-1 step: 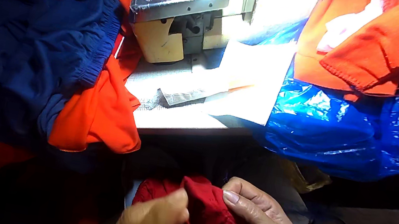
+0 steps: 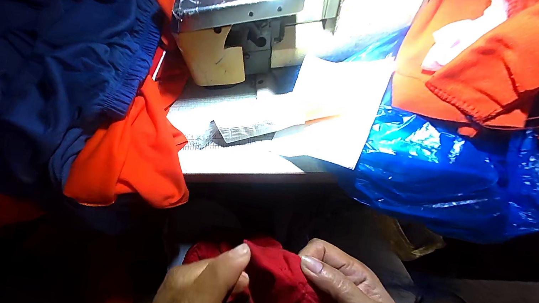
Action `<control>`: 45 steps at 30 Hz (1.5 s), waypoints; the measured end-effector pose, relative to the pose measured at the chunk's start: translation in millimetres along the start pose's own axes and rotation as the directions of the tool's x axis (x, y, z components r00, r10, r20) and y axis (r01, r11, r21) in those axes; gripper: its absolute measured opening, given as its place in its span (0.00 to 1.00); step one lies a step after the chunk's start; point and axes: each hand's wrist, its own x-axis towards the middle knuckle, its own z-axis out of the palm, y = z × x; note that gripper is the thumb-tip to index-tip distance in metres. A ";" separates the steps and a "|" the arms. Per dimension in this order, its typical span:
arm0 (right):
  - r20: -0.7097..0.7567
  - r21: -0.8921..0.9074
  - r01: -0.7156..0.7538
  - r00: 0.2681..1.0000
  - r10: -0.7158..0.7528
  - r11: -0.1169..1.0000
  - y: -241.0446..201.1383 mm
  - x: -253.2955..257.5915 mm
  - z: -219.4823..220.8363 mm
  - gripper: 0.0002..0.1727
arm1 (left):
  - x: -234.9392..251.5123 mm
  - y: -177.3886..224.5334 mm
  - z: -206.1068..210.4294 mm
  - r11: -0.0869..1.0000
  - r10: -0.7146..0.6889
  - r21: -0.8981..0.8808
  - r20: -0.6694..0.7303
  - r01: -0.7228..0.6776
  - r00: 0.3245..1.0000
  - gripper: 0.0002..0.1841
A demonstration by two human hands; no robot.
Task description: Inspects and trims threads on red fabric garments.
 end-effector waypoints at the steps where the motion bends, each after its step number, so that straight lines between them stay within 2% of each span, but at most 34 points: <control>1: 0.004 0.012 -0.001 1.000 0.001 1.000 -1.4 -0.8 0.8 0.14 | -0.5 -2.1 1.8 0.999 -0.030 -0.009 0.012 0.030 0.999 0.18; 5: 0.025 0.011 -0.023 0.999 0.023 1.000 -7.0 -5.3 7.2 0.15 | 0.8 2.3 14.7 0.997 -0.071 -0.026 0.044 0.072 0.997 0.18; 8: 0.044 -0.029 0.000 0.999 0.002 1.000 -5.7 -7.0 7.8 0.14 | 3.6 -2.4 28.3 0.997 0.039 0.073 0.005 -0.039 0.999 0.08; 10: 0.039 -0.052 0.015 0.999 -0.013 0.999 -4.7 -6.5 6.8 0.14 | 6.4 -7.7 31.4 0.985 0.117 0.127 -0.019 -0.113 0.993 0.05; 14: 0.010 -0.029 0.017 1.000 -0.017 0.999 -6.2 -5.7 5.8 0.14 | 11.0 -14.0 29.7 0.979 0.102 0.186 -0.077 -0.086 0.992 0.10; 17: -0.011 0.040 -0.043 0.999 0.044 0.998 -6.7 -2.8 4.6 0.14 | 11.8 -17.3 24.9 0.989 0.061 0.140 -0.113 -0.045 0.992 0.12; 21: 0.009 0.100 -0.124 0.992 0.124 0.987 -8.5 1.6 3.0 0.15 | 13.1 -8.4 19.1 0.998 0.053 0.044 0.028 -0.054 0.998 0.11; 23: 0.030 0.092 -0.140 0.990 0.138 0.986 -8.6 3.5 2.3 0.16 | 13.9 -5.8 23.8 0.996 0.056 0.067 0.112 -0.064 0.992 0.11; 25: 0.041 0.082 -0.124 0.992 0.121 0.989 -6.2 6.0 0.7 0.17 | 14.5 -7.7 31.3 0.991 0.037 0.123 0.118 -0.052 0.992 0.11; 27: 0.032 0.068 -0.099 0.995 0.097 0.993 -4.9 7.5 -1.1 0.16 | 16.1 -11.7 36.2 0.994 0.016 0.108 0.065 -0.023 0.998 0.10; 30: 0.030 0.002 -0.001 1.000 0.000 1.000 -4.1 7.0 -3.1 0.14 | 17.0 -12.3 35.9 0.998 -0.049 0.045 0.031 0.048 0.998 0.18; 34: 0.060 -0.186 0.189 0.982 -0.181 0.964 5.1 10.0 -6.1 0.11 | 16.8 -14.8 42.9 0.984 0.039 0.175 -0.018 -0.036 0.999 0.07; 36: 0.064 -0.251 0.237 0.972 -0.228 0.939 8.5 11.5 -6.9 0.11 | 17.7 -16.1 45.2 0.975 0.066 0.213 -0.041 -0.056 0.997 0.05; 38: 0.075 -0.281 0.259 0.966 -0.248 0.924 8.8 11.5 -6.2 0.11 | 17.7 -18.0 43.9 0.995 0.014 0.099 -0.060 -0.009 0.998 0.05; 40: 0.075 -0.279 0.261 0.965 -0.250 0.924 8.1 10.5 -4.9 0.11 | 16.4 -19.5 41.6 0.982 -0.117 -0.157 -0.081 0.103 0.990 0.04; 43: 0.056 -0.276 0.248 0.969 -0.242 0.929 7.7 11.4 -4.9 0.11 | 15.6 -23.6 38.8 0.868 -0.227 -0.464 -0.056 0.176 0.972 0.03; 45: 0.061 -0.265 0.233 0.973 -0.225 0.936 7.5 11.3 -4.7 0.11 | 14.7 -22.1 37.3 0.826 -0.211 -0.532 0.012 0.185 0.977 0.06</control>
